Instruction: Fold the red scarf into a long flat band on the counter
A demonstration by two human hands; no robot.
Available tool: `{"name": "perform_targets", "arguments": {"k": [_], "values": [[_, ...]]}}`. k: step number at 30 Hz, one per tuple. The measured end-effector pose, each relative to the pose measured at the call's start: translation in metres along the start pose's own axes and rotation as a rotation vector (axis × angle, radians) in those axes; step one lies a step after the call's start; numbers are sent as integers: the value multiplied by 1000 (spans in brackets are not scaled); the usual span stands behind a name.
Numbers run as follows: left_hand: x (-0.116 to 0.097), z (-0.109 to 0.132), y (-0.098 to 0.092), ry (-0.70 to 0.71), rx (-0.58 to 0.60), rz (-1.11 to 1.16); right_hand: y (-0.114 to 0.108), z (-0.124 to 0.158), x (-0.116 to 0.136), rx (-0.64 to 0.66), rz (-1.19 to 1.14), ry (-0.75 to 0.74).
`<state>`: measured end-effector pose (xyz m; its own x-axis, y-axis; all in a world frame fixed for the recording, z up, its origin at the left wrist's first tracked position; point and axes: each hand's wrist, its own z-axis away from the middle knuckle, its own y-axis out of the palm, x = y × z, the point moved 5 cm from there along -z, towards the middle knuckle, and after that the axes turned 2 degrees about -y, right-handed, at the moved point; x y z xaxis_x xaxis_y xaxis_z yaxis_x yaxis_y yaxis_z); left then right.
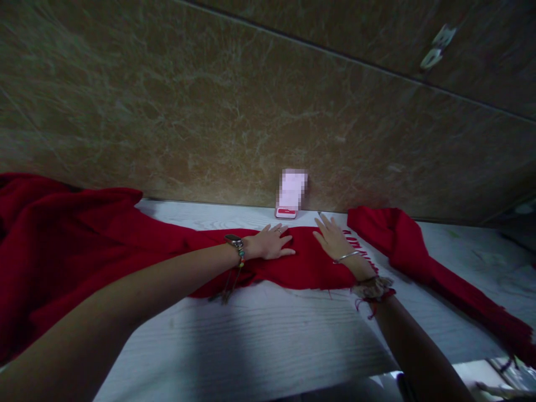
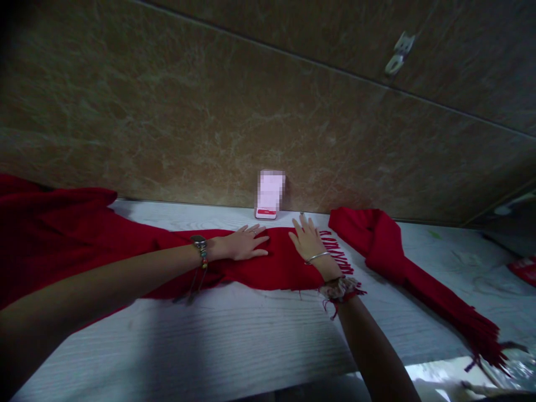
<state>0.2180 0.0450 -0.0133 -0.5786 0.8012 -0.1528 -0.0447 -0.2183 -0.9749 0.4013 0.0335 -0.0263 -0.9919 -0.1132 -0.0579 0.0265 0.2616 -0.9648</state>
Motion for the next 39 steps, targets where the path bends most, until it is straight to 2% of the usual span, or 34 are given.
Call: {"name": "perform_targets", "arguments": {"k": [2,4,9,12,14,17,20,25,29,32,36,39], "values": [[7,-1,-1,-42,-12,-9,10,-4,19,99,-57,-42],[18,5,3,-94,29,-16,20,-5,29,196,-70,-42],[42,33,8,-101,38,-56,23,-7,31,264,-50,-42],[51,47,1,-70,-26,-100,15,-21,38,199,-60,-87],[58,54,-5,-76,-50,-119,11,-31,52,144,-101,-188],[73,62,-11,-159,-9,-149,11,-42,72,122,-166,-311],[85,69,-19,-184,-21,-165,15,-48,81,116,-189,-320],[84,81,-24,-62,-123,-172,15,-52,78,39,-242,-283],[73,90,-13,94,-82,-186,15,-48,73,-34,-302,-250],[75,89,-9,129,-73,-110,15,-43,71,-77,-342,-236],[93,78,-15,-26,-143,5,14,-41,71,-142,-402,-236],[105,69,-16,-163,-54,100,11,-40,70,-192,-437,-243]]}}
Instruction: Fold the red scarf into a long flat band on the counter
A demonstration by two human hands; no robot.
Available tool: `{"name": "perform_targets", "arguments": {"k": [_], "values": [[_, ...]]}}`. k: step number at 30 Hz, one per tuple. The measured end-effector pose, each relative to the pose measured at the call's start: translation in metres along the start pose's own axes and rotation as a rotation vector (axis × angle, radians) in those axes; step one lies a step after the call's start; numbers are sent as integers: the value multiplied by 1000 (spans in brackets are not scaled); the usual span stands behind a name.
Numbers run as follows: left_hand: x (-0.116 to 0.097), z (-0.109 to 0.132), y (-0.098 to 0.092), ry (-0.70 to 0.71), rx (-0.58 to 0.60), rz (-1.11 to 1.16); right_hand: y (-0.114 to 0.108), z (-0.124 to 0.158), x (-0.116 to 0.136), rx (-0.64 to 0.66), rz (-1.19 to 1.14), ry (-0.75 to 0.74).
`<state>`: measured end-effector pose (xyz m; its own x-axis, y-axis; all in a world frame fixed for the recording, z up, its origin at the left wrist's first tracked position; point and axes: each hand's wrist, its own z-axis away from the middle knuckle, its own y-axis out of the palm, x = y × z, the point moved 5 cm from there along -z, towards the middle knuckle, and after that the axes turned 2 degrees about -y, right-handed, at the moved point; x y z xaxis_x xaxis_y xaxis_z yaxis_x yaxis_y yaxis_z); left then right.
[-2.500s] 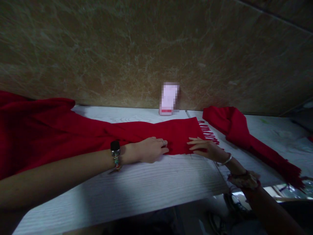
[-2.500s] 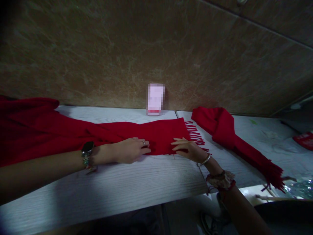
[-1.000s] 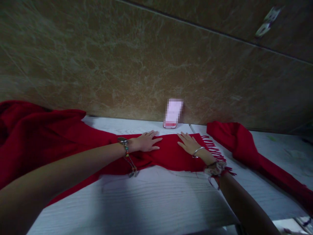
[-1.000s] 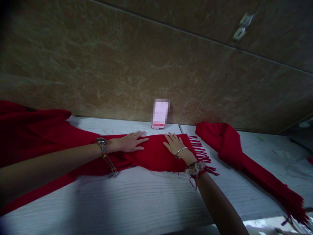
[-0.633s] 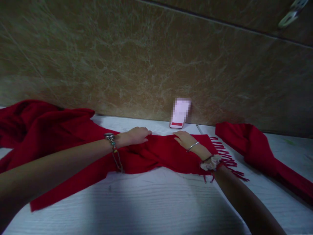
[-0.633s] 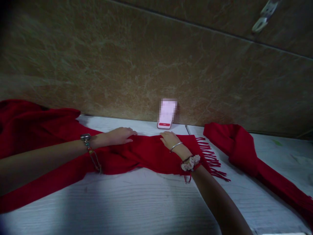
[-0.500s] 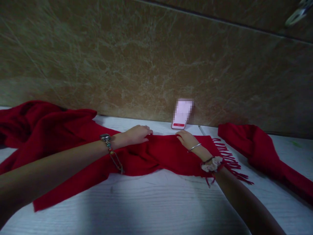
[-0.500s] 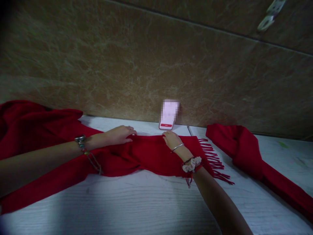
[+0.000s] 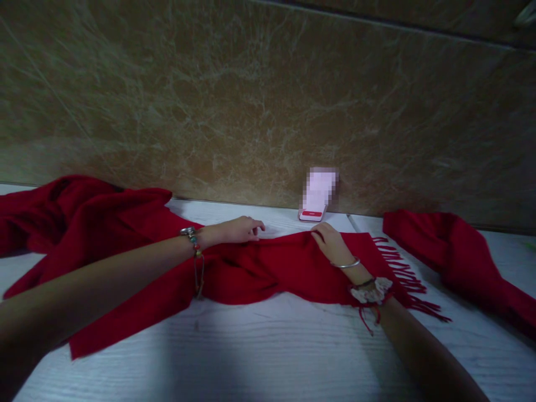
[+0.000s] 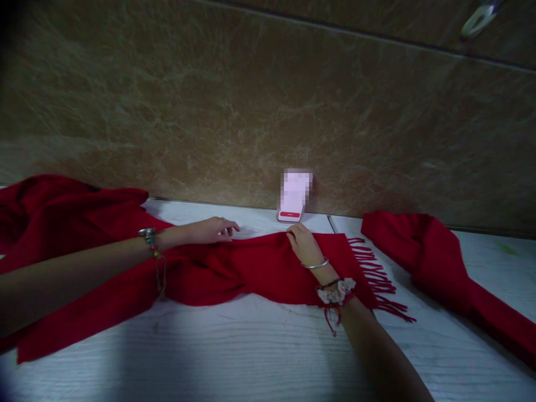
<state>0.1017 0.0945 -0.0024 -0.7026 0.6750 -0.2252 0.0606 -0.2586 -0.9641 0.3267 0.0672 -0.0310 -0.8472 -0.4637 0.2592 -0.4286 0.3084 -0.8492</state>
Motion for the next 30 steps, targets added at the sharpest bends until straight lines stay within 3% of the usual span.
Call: {"name": "perform_targets", "arguments": {"k": [3,5,14,20,23,27,30], "values": [[2,-5,2,-62,144,56,0,1,1,-7,4,-12],[2,-7,0,-78,166,55,1,2,2,-7,5,-11],[16,-8,-9,-128,103,34,0,5,4,-64,-27,31],[19,-13,-18,-137,-35,29,-4,6,4,-97,-21,47],[19,-15,-13,-101,-57,27,-7,5,6,-121,-27,1],[19,-11,-3,-56,-74,27,-20,2,28,-107,-70,-161],[20,1,-7,0,-156,7,-22,3,67,91,-177,-302]]}}
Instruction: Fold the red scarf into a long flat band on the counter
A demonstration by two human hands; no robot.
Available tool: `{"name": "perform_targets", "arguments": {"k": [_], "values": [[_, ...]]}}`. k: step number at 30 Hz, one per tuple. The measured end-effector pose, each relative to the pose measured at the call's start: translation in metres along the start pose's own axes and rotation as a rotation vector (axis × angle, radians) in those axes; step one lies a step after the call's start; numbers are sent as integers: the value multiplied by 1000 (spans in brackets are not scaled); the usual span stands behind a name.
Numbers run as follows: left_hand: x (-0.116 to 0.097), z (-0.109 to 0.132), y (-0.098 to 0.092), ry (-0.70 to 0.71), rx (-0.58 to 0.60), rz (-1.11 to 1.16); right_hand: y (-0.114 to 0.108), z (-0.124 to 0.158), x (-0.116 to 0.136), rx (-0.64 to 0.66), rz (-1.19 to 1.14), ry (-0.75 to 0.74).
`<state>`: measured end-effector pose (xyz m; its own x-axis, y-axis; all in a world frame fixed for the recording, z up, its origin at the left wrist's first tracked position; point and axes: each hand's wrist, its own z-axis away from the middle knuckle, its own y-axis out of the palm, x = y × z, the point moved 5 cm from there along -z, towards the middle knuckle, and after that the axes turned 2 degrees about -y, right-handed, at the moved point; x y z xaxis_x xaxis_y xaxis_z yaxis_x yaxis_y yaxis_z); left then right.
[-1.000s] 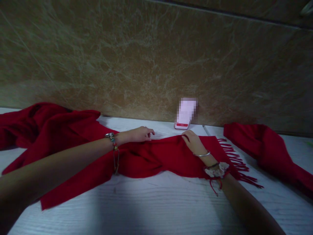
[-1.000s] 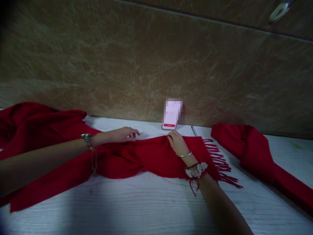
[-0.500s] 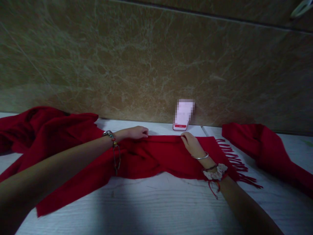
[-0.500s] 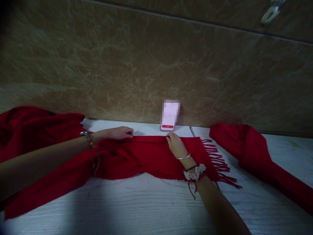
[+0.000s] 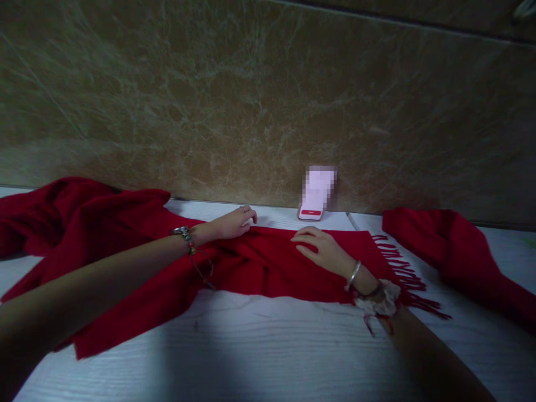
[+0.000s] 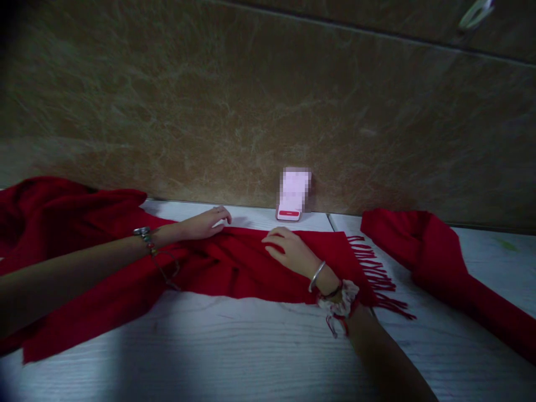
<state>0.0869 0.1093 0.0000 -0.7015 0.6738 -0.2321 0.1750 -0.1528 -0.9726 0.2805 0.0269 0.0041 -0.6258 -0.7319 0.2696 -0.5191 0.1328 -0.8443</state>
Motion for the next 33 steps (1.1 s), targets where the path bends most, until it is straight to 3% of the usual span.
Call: {"name": "perform_targets", "arguments": {"k": [3,7,9,11,15,19,22,24,27,30,33], "values": [[-2,21,-11,161,-7,-34,14,-6,40,161,-50,-98],[1,61,-14,271,159,-107,36,-6,63,196,86,-100],[4,77,-13,257,197,-178,41,-5,62,149,57,-61],[6,86,-15,209,149,-258,39,-4,56,64,-51,-1],[10,85,-20,80,60,-361,31,-3,44,-81,-233,82],[11,80,-25,71,223,-322,29,-1,38,-100,-329,104],[4,87,-35,111,278,-247,27,1,38,-94,-376,87],[-4,97,-37,151,322,-246,25,0,42,-54,-403,42],[-17,118,-21,211,376,-281,28,0,50,102,-410,-64],[-16,134,1,159,230,-313,39,4,55,290,-327,-129],[-3,148,19,149,98,-276,53,11,52,391,-190,-161]]}}
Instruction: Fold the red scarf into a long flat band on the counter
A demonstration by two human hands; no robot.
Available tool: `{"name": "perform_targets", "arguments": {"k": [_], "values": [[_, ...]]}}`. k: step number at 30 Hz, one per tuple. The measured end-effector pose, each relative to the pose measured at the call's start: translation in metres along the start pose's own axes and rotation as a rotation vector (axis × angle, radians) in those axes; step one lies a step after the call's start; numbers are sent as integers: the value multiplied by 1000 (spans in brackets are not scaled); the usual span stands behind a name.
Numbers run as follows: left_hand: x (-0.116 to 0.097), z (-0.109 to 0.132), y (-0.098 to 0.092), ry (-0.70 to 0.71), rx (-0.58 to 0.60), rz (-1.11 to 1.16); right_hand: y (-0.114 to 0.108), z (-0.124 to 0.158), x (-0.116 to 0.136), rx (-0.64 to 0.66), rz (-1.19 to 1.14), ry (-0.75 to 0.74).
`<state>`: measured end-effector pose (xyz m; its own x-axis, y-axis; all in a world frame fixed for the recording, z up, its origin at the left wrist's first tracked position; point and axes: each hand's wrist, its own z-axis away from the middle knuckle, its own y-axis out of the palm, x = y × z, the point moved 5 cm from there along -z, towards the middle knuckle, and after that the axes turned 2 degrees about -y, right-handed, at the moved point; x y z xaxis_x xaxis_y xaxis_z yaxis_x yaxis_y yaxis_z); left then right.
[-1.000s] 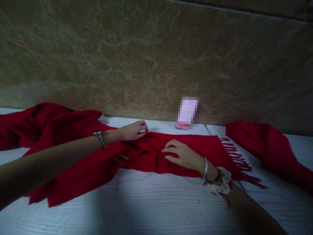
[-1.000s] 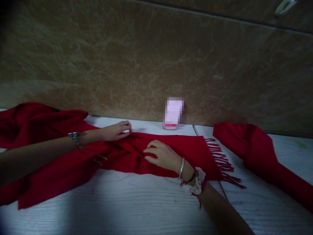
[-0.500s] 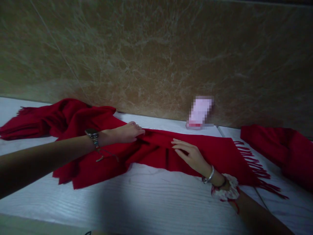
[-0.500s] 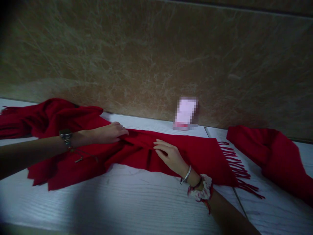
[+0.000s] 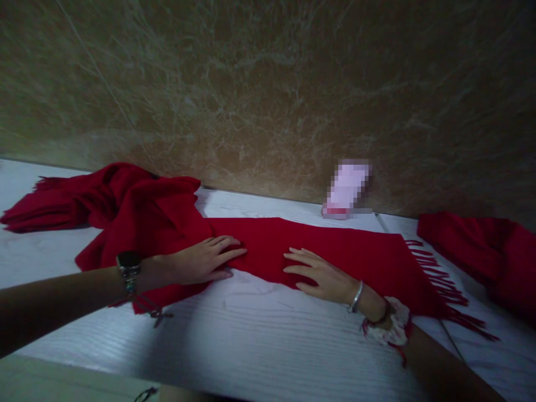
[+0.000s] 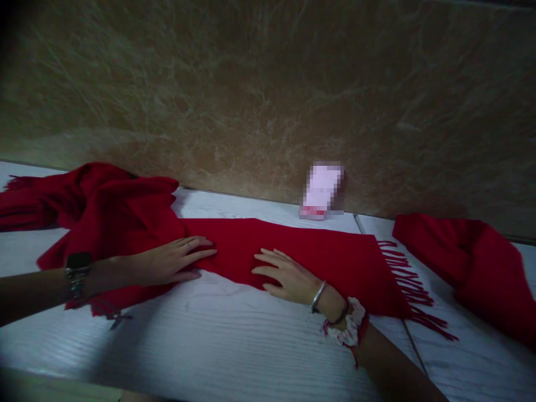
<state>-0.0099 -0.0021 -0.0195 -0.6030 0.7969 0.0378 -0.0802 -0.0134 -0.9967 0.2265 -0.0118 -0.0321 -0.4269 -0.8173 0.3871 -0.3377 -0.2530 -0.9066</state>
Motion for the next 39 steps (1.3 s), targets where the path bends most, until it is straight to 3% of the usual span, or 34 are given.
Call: {"name": "perform_targets", "arguments": {"k": [3,8,13,16,21,27,32,39], "values": [[20,11,9,-23,-45,20,12,3,-5,35,95,-20],[61,23,-4,-106,-46,-90,17,4,-9,31,133,-55],[75,35,-8,-103,31,-267,16,5,-10,-24,80,-77],[66,36,-8,-46,133,-256,16,5,-11,-48,63,-61],[28,15,-24,35,84,-86,15,6,-10,-5,49,-63],[-17,-21,-7,178,88,-110,14,5,-5,48,74,-66],[-20,-32,-10,188,102,-183,13,5,-6,54,71,-56],[-27,-26,-12,170,126,-188,13,6,-5,40,57,-66]]}}
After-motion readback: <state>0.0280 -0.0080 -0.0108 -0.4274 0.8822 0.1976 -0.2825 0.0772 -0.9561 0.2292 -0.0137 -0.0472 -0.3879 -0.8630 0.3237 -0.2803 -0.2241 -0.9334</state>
